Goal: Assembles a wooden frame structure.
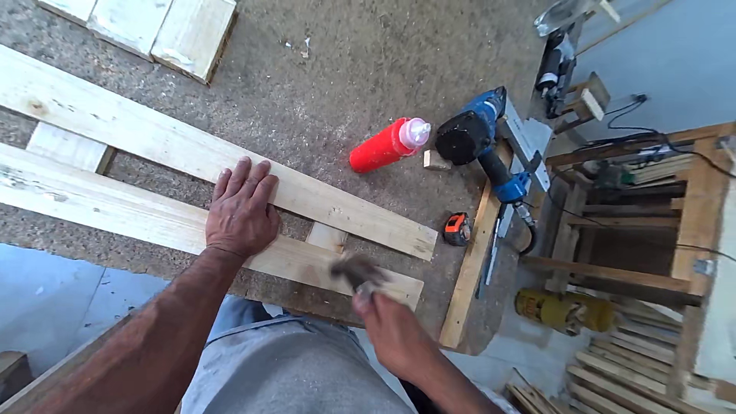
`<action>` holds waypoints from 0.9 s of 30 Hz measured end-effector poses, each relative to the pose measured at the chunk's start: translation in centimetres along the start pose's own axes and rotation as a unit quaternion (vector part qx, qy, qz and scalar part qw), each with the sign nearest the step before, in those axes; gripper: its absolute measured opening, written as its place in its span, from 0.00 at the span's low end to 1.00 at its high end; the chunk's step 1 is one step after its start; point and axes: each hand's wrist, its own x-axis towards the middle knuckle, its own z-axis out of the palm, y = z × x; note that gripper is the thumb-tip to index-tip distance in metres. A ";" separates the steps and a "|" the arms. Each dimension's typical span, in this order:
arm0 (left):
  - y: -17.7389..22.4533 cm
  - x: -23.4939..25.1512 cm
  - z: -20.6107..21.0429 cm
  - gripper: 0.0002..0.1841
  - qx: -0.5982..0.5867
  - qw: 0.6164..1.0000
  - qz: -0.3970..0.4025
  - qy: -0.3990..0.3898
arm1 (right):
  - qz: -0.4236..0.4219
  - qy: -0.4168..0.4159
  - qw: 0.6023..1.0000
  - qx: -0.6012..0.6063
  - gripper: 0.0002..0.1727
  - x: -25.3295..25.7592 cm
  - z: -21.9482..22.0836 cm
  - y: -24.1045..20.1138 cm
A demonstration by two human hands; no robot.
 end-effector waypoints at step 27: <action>0.0 0.2 -0.1 0.24 -0.022 1.000 -0.003 0.017 | 0.095 -0.179 0.972 -0.120 0.36 -0.4 -0.7 -1.0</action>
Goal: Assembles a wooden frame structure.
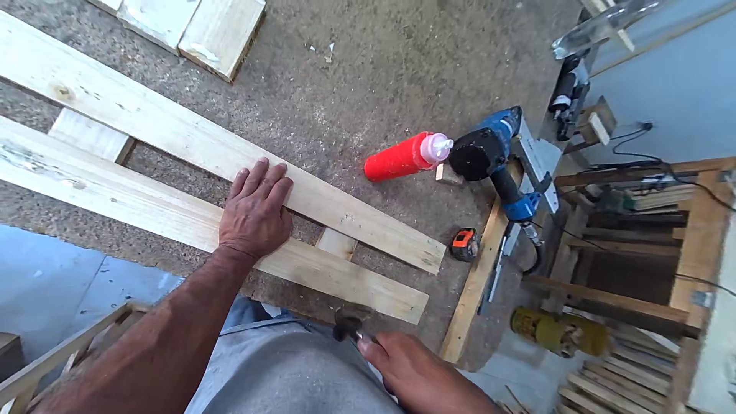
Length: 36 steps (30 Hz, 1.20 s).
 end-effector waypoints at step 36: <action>0.0 0.0 -0.1 0.22 -0.010 1.000 -0.007 -0.001 | -0.109 0.173 0.973 0.104 0.35 1.6 2.1 -0.6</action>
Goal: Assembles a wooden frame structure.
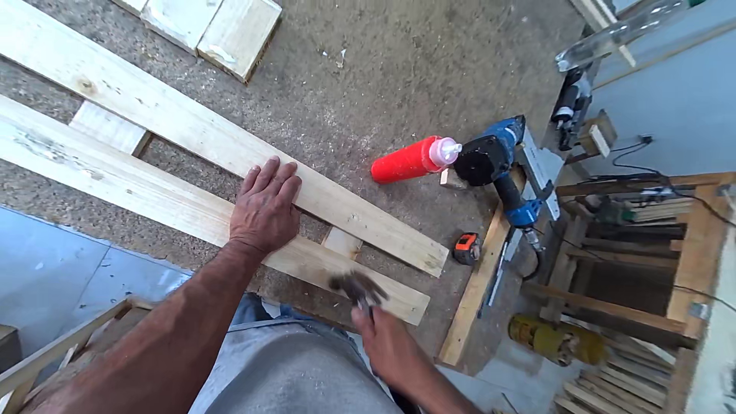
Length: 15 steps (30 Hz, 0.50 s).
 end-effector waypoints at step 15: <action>0.1 0.4 -0.1 0.20 0.000 1.000 -0.002 0.011 | -0.043 0.085 0.993 -0.065 0.37 0.4 2.5 1.0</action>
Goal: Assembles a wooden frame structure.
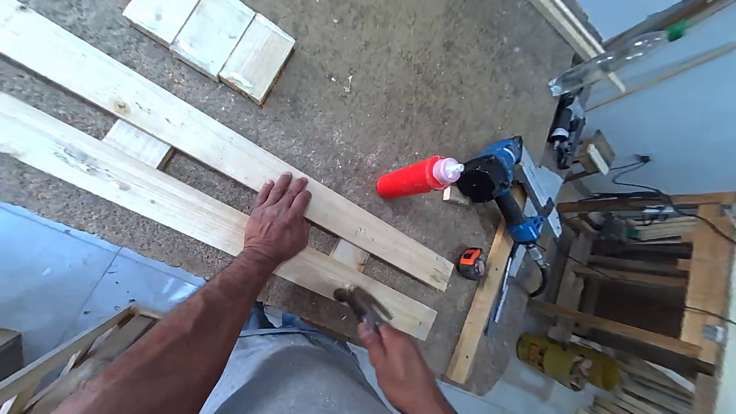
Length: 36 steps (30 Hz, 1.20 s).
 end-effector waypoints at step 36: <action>0.0 0.2 -0.4 0.19 -0.004 1.000 -0.005 -0.008 | 0.089 -0.199 0.970 0.105 0.32 1.4 -4.8 -4.8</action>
